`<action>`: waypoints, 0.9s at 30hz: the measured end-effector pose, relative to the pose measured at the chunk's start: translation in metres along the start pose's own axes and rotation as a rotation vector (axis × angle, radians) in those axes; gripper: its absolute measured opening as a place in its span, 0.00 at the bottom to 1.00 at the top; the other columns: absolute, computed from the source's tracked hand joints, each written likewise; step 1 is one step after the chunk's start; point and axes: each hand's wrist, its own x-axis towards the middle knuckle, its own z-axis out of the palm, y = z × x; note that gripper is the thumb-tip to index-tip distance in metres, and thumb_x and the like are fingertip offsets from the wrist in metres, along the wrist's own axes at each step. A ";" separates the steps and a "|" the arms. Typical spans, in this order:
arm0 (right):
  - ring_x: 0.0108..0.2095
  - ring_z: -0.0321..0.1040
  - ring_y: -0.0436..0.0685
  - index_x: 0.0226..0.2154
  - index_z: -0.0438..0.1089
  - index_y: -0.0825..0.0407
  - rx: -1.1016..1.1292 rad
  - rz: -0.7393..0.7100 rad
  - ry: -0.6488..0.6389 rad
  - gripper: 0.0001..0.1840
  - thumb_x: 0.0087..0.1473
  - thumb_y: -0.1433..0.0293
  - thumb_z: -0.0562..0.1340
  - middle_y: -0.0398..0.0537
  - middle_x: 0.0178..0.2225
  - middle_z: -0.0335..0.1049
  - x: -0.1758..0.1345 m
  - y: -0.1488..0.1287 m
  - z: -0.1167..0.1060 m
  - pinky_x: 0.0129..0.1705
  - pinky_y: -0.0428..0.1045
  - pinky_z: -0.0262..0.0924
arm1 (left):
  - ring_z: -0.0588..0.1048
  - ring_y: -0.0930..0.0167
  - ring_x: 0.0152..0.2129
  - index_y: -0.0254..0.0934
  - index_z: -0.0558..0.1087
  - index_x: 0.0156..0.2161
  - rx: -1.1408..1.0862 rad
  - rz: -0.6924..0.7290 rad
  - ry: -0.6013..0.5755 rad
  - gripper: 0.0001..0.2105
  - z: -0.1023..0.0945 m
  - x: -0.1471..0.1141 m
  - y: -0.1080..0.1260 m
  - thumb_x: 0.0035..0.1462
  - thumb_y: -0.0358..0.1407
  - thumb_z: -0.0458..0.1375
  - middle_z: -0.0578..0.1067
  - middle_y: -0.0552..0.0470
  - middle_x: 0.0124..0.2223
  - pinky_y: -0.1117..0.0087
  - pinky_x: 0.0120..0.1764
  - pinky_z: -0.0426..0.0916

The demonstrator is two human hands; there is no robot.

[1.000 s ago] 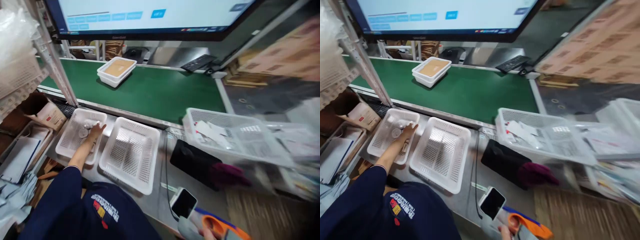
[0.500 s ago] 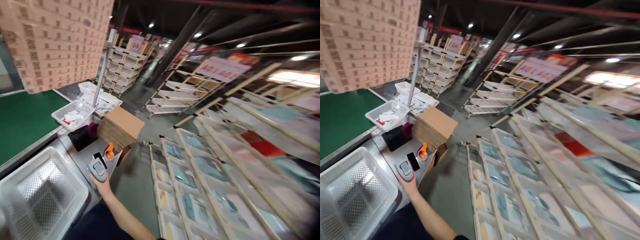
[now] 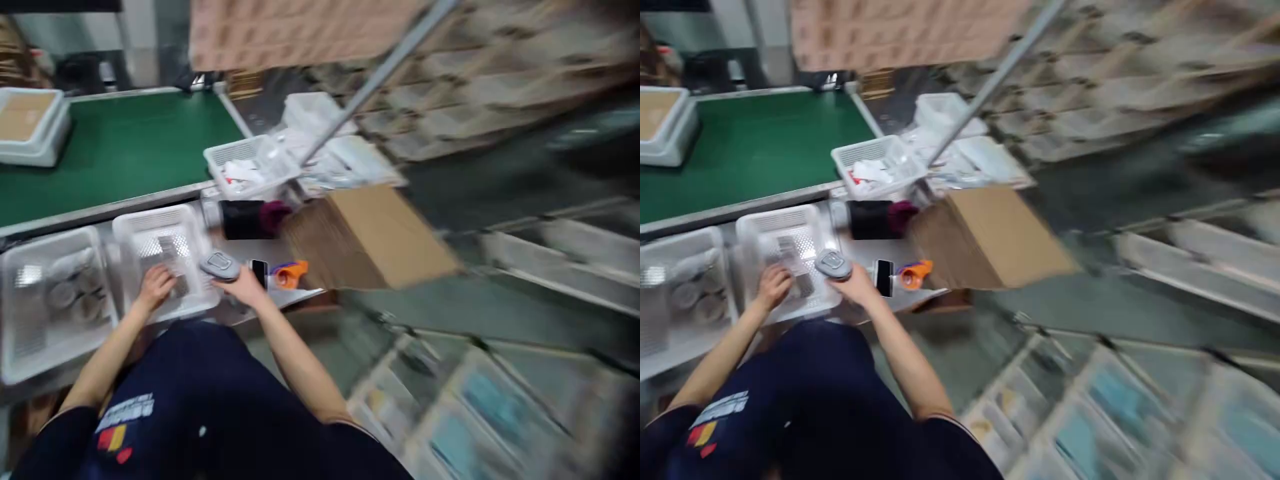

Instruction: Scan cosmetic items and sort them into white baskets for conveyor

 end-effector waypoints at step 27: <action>0.50 0.84 0.75 0.45 0.81 0.51 -0.725 0.064 -0.226 0.16 0.52 0.68 0.71 0.59 0.43 0.86 0.061 0.044 0.061 0.45 0.56 0.72 | 0.84 0.56 0.39 0.40 0.83 0.38 0.326 -0.344 -0.128 0.12 -0.002 -0.165 -0.032 0.71 0.44 0.63 0.84 0.43 0.35 0.46 0.62 0.75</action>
